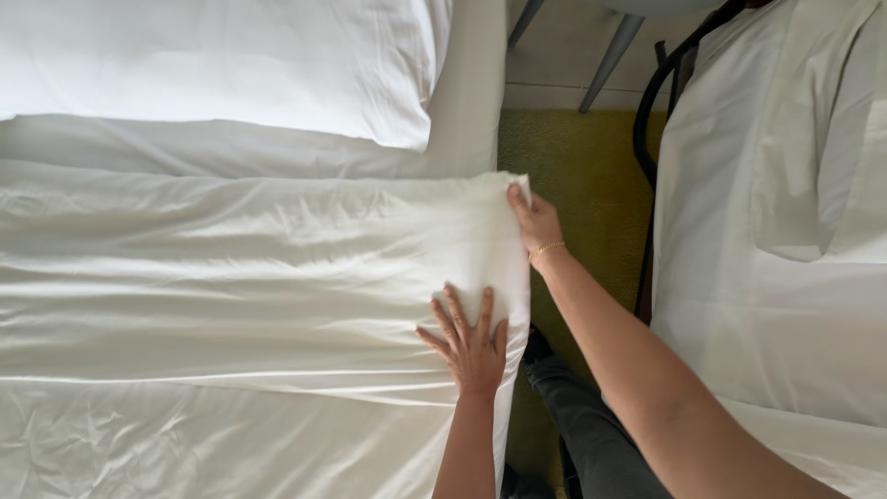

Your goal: The person makes a single bed by smoothing and tucking the white fitted sheet and top sheet, then arranging the pillows at the head of the bed. The person works by hand without tools, moving around the bed to adjust the linens.

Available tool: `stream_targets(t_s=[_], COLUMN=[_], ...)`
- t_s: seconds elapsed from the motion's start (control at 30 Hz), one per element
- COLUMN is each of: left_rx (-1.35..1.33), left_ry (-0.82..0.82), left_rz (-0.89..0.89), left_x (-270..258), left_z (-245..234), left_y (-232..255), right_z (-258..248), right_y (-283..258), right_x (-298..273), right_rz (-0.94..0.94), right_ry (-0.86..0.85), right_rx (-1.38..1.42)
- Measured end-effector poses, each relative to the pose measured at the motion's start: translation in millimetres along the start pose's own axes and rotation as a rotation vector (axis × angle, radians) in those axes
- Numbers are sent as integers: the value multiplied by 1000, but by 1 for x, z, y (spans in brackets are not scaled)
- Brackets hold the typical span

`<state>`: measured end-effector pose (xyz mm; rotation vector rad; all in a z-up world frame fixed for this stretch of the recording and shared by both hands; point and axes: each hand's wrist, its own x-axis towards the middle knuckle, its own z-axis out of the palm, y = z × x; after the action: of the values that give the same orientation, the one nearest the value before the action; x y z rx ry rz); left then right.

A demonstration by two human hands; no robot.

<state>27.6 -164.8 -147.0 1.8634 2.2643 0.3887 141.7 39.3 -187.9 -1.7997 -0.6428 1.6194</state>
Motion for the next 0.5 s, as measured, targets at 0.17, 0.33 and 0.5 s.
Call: stream_targets(t_s=[0.17, 0.33, 0.5], left_rx=[166, 385, 573], left_ry=[-145, -580, -863], left_rz=[295, 514, 576], left_x=[-11, -19, -36], left_z=[13, 7, 13], left_y=[-20, -16, 3], right_z=[20, 26, 9], right_y=[21, 30, 35], right_x=[31, 52, 25], right_rz=[2, 72, 95], right_ry=[122, 206, 21], right_rx=[274, -54, 125])
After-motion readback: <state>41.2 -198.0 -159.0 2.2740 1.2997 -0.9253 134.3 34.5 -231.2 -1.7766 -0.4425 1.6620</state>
